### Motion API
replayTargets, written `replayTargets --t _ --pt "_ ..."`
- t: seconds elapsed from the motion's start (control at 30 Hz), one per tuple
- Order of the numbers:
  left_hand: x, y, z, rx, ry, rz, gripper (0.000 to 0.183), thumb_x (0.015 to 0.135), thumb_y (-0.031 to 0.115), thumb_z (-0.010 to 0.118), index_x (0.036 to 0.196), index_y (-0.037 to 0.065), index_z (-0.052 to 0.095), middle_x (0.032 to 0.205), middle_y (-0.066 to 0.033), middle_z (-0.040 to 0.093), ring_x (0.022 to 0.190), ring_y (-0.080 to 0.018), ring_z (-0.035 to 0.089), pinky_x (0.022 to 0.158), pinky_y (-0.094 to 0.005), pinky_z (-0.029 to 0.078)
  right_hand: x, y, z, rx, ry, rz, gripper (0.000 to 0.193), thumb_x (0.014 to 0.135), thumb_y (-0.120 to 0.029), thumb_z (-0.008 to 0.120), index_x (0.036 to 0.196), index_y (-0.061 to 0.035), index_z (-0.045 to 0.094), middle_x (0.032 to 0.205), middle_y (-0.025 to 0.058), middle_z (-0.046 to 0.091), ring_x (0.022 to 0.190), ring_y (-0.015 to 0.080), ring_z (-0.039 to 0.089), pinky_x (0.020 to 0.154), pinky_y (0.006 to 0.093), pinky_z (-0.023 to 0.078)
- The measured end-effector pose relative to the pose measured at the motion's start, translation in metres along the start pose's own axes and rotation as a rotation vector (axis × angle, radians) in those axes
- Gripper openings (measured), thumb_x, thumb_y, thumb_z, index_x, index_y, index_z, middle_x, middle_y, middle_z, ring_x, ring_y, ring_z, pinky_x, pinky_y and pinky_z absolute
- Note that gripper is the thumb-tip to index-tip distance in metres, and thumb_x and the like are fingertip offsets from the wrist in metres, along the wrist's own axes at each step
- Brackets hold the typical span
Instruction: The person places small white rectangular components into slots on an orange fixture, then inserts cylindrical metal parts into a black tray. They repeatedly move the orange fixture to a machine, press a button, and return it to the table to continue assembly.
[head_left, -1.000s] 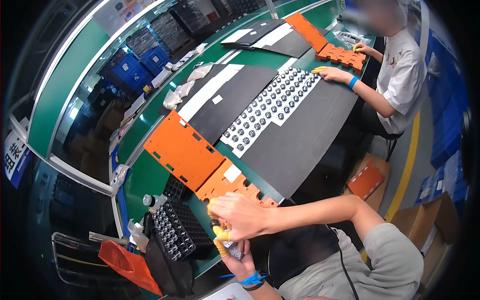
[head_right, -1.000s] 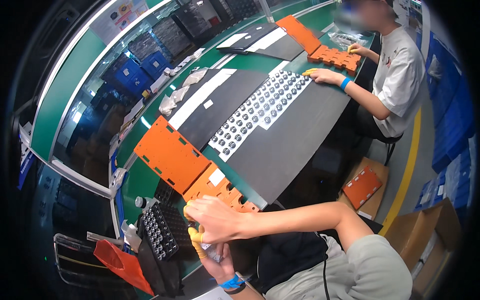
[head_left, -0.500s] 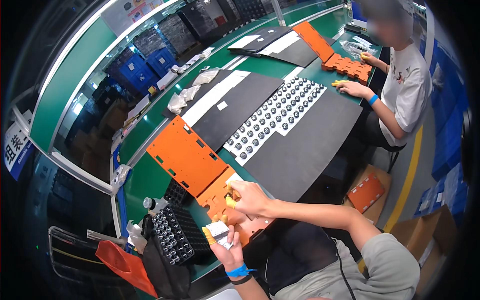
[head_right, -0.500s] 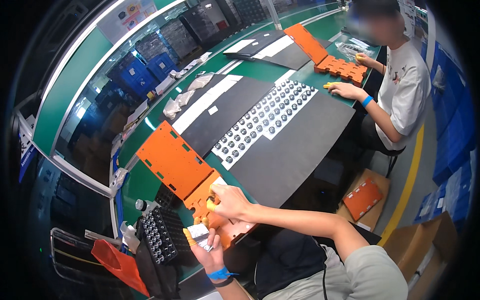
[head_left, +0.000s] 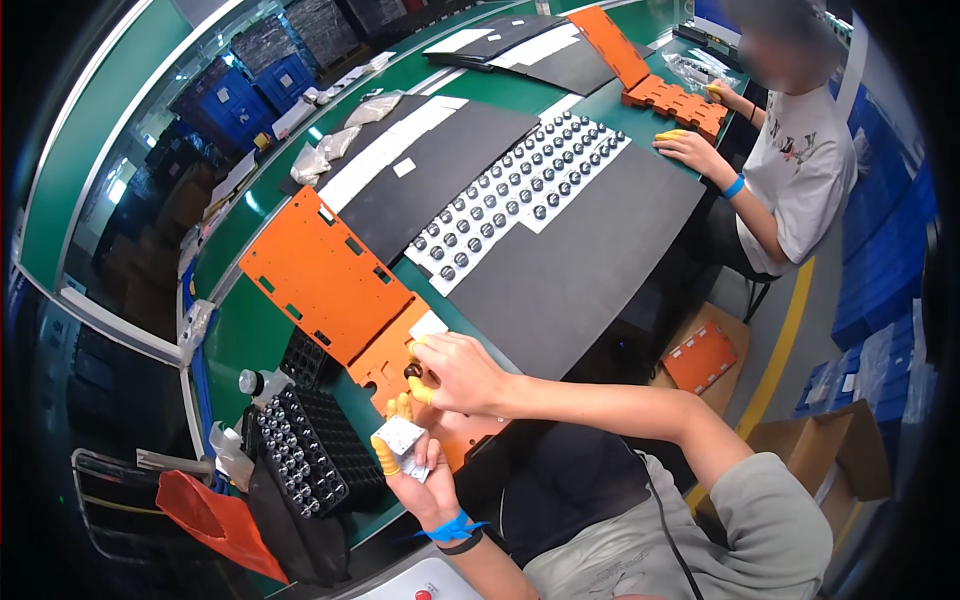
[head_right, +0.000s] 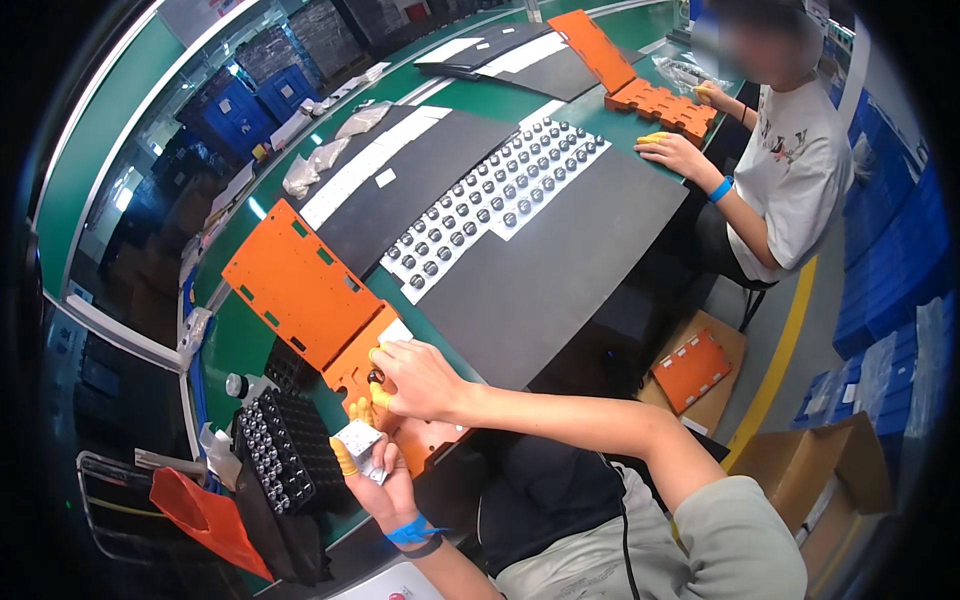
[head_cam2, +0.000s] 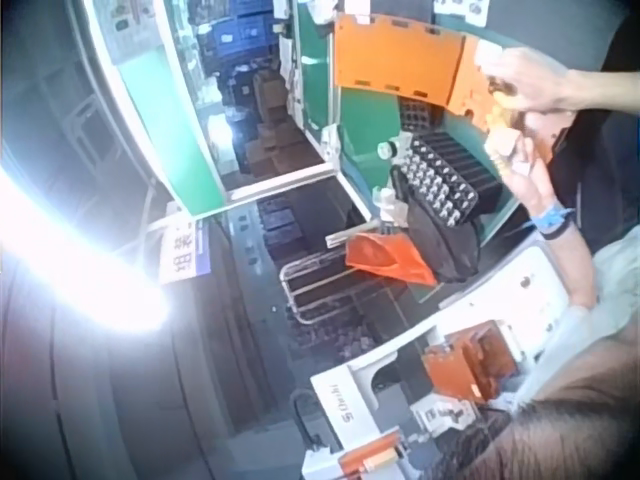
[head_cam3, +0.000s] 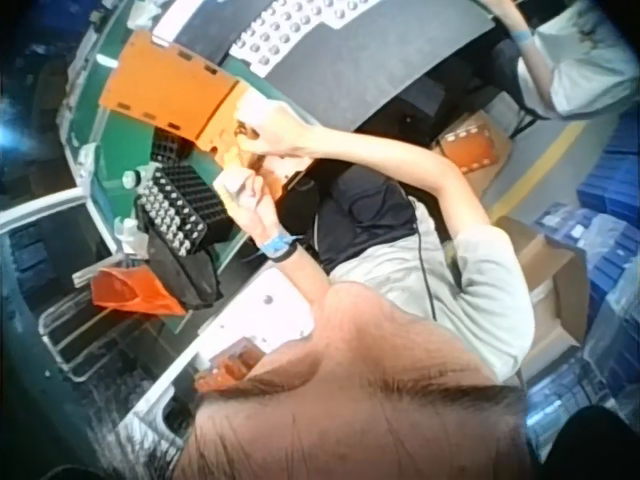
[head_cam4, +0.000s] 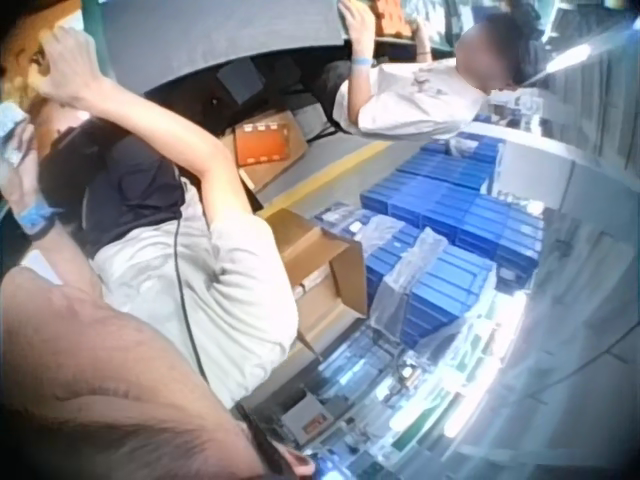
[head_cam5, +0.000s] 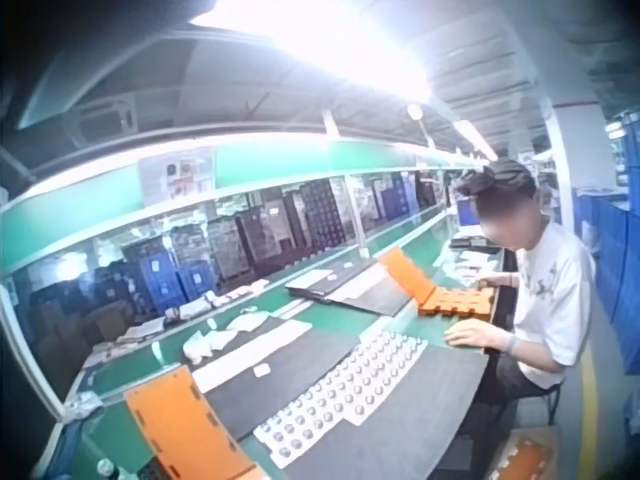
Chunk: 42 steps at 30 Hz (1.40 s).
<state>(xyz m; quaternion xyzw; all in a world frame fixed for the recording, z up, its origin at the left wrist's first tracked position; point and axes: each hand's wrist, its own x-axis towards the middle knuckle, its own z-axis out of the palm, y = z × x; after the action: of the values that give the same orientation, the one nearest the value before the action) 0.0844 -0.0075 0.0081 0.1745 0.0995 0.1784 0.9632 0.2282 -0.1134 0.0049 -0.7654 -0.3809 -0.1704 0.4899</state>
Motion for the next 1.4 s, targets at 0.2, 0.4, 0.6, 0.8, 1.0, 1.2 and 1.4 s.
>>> replayTargets --t 0.2,0.4,0.6,0.8,1.0,1.2,1.4 --pt "-0.007 0.003 0.005 0.061 -0.032 0.05 0.055 0.099 0.027 0.059 0.144 0.001 0.04 0.146 -0.0122 0.049 0.063 -0.0086 0.038 0.054 -0.0221 0.034 0.002 0.0 0.001 0.026 0.026 -0.006 0.023 0.078 -0.016 0.07 0.084 -0.0026 0.053 0.073 0.0113 0.056 0.07 0.0316 0.059 0.065 0.0416 0.047" --pt "-0.011 0.008 -0.008 0.152 -0.074 0.086 0.056 0.095 0.022 0.065 0.141 -0.001 0.043 0.113 -0.0062 0.06 0.067 -0.0094 0.038 0.057 -0.0243 0.033 0.004 -0.015 -0.008 0.18 0.161 0.025 0.028 0.077 -0.005 0.071 0.103 -0.0018 0.063 0.084 0.0144 0.063 0.07 0.0273 0.062 0.063 0.035 0.049" --pt "-0.019 0.01 0.012 0.253 -0.107 0.082 0.062 0.09 0.024 0.071 0.14 -0.001 0.045 0.124 -0.0099 0.059 0.09 -0.0122 0.054 0.063 -0.0246 0.04 -0.002 -0.069 -0.054 0.564 -0.064 0.154 0.024 0.083 -0.001 0.069 0.107 0.0005 0.063 0.084 0.0041 0.058 0.069 0.0076 0.052 0.059 0.0221 0.041" --pt "-0.023 0.018 0.016 0.287 -0.142 0.132 0.075 0.083 0.03 0.08 0.14 -0.002 0.043 0.125 -0.0102 0.059 0.105 -0.018 0.063 0.075 -0.0266 0.053 -0.008 -0.088 -0.056 0.538 -0.364 0.114 0.037 0.086 0.0 0.07 0.123 0.0 0.064 0.091 0.0078 0.065 0.071 0.0091 0.058 0.063 0.0236 0.046" --pt "-0.02 0.022 0.016 0.397 -0.156 0.179 0.082 0.082 0.042 0.08 0.137 -0.008 0.045 0.123 -0.0137 0.062 0.112 -0.0219 0.064 0.096 -0.0339 0.053 -0.002 -0.091 -0.041 0.486 -0.395 0.025 0.036 0.084 0.001 0.071 0.119 0.0006 0.065 0.091 0.0116 0.066 0.078 0.021 0.065 0.067 0.0307 0.051" --pt "-0.01 0.03 0.003 0.491 -0.179 0.11 0.085 0.082 0.053 0.076 0.135 -0.008 0.048 0.123 -0.014 0.063 0.11 -0.0201 0.065 0.095 -0.0328 0.052 0.0 -0.084 -0.031 0.214 -0.294 -0.218 0.038 0.076 -0.001 0.076 0.113 0.0004 0.067 0.087 0.0117 0.067 0.077 0.0279 0.066 0.068 0.0335 0.051" --pt "-0.004 0.02 0.001 0.6 -0.159 0.174 0.075 0.086 0.047 0.074 0.134 -0.006 0.051 0.126 -0.0139 0.062 0.113 -0.0187 0.061 0.097 -0.032 0.05 0.001 -0.089 -0.039 0.176 -0.309 -0.068 0.039 0.075 0.0 0.077 0.113 -0.0005 0.068 0.08 0.0074 0.063 0.059 0.0183 0.056 0.054 0.0275 0.044"
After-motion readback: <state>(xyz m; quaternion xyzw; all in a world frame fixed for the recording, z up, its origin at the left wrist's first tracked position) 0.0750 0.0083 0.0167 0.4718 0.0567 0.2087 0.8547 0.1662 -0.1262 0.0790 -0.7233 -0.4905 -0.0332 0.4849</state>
